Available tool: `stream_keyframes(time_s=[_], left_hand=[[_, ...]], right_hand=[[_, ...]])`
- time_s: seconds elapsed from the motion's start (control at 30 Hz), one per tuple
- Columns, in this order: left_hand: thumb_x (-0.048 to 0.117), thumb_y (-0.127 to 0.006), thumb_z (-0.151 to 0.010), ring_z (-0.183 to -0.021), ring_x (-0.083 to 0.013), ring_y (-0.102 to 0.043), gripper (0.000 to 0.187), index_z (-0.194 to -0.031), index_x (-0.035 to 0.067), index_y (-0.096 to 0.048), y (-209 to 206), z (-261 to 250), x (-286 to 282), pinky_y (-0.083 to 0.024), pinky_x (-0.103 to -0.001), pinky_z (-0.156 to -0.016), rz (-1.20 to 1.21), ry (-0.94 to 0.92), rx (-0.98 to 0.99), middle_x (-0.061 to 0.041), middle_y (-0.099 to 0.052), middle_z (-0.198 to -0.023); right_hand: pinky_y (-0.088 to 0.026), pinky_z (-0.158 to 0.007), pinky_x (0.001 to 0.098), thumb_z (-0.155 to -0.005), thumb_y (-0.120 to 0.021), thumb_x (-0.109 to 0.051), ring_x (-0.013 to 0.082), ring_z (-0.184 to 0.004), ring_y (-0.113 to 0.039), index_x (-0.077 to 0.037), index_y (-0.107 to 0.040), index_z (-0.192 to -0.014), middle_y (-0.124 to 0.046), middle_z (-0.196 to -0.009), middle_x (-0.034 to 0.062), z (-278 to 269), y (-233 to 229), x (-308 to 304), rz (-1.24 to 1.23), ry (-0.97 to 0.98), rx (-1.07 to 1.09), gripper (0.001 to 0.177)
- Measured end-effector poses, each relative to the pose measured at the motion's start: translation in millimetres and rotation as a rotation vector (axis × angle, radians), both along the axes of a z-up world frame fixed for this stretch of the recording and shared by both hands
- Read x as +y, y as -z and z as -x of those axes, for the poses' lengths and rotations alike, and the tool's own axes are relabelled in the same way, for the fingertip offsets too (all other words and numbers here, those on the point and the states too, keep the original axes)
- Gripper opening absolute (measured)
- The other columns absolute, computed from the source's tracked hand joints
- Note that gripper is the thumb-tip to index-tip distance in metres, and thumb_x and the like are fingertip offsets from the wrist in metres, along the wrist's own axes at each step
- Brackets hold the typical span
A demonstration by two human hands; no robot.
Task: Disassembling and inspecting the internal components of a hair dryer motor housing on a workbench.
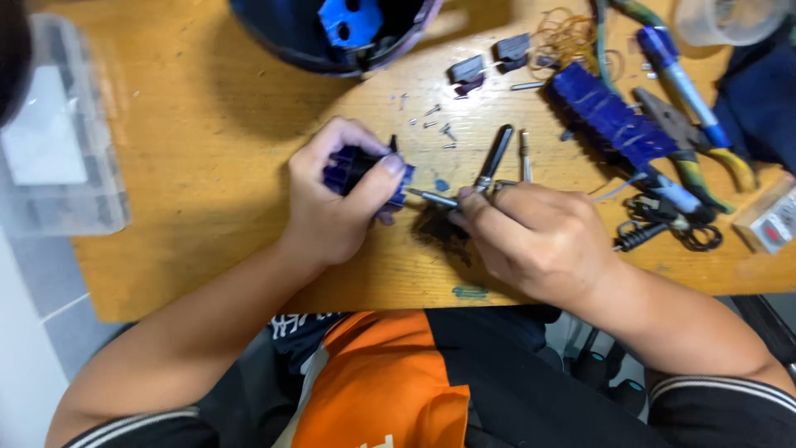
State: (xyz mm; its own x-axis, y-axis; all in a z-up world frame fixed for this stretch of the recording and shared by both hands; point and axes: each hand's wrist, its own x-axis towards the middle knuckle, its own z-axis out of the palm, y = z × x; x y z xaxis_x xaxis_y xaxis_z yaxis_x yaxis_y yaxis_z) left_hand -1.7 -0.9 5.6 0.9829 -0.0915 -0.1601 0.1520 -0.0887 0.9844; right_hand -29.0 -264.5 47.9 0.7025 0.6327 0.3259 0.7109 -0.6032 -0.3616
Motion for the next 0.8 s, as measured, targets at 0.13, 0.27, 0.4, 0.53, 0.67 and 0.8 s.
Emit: stream_keyframes(time_s=[0.13, 0.27, 0.4, 0.53, 0.67, 0.8], left_hand=[[0.012, -0.078, -0.103, -0.059, -0.0215, -0.076, 0.015, -0.104, 0.004, -0.065, -6, 0, -7, -0.064, -0.029, -0.046, 0.089, -0.014, 0.065, -0.014, -0.072, -0.092], [0.012, -0.078, -0.102, -0.055, -0.0245, -0.076, 0.017, -0.103, 0.004, -0.063, -7, 2, -9, -0.061, -0.029, -0.043, 0.1, -0.048, 0.101, -0.014, -0.069, -0.093], [0.011, -0.077, -0.105, -0.054, -0.0222, -0.076, 0.015, -0.104, 0.002, -0.064, -10, -1, -8, -0.061, -0.029, -0.043, 0.12, -0.017, 0.023, -0.015, -0.071, -0.087], [0.013, -0.076, -0.104, -0.062, -0.0201, -0.076, 0.013, -0.105, 0.005, -0.065, -8, -3, 0, -0.064, -0.028, -0.046, 0.142, 0.043, 0.009, -0.012, -0.071, -0.09], [0.014, -0.074, -0.104, -0.065, -0.0195, -0.075, 0.012, -0.106, 0.006, -0.066, -9, -4, 1, -0.064, -0.028, -0.047, 0.11, 0.078, 0.017, -0.011, -0.07, -0.092], [0.012, -0.073, -0.105, -0.066, -0.0207, -0.077, 0.01, -0.107, 0.005, -0.065, -7, -6, 2, -0.065, -0.028, -0.046, 0.103, 0.103, -0.029, -0.011, -0.069, -0.094]], right_hand=[[-0.042, -0.046, 0.0449, -0.116, -0.08, -0.004, 0.028, -0.057, -0.05, 0.003, -0.077, -0.114, -0.051, -0.076, 0.0072, 0, 3, -1, -0.01, 0.011, 0.009, 0.008], [-0.042, -0.046, 0.0449, -0.117, -0.08, -0.003, 0.028, -0.056, -0.051, 0.002, -0.076, -0.112, -0.051, -0.076, 0.0068, 1, 6, 0, 0.015, 0.029, -0.027, 0.008], [-0.038, -0.046, 0.0457, -0.118, -0.078, -0.003, 0.0282, -0.056, -0.046, 0.004, -0.075, -0.119, -0.045, -0.074, 0.0057, 3, 6, -1, 0.037, 0.011, -0.076, 0.008], [-0.036, -0.044, 0.0451, -0.117, -0.079, 0.004, 0.0257, -0.053, -0.041, 0.003, -0.073, -0.108, -0.042, -0.071, 0.0058, 3, 4, 4, 0.014, 0.016, -0.037, 0.01], [-0.053, -0.043, 0.0456, -0.117, -0.081, -0.006, 0.0235, -0.051, -0.054, 0.001, -0.072, -0.111, -0.06, -0.069, 0.0051, 4, 19, -4, 0.014, 0.017, 0.078, 0.013], [-0.05, -0.049, 0.0487, -0.115, -0.085, -0.006, 0.0288, -0.057, -0.057, 0.004, -0.076, -0.118, -0.063, -0.076, 0.0085, 2, 9, -2, -0.002, 0.02, 0.075, 0.014]])
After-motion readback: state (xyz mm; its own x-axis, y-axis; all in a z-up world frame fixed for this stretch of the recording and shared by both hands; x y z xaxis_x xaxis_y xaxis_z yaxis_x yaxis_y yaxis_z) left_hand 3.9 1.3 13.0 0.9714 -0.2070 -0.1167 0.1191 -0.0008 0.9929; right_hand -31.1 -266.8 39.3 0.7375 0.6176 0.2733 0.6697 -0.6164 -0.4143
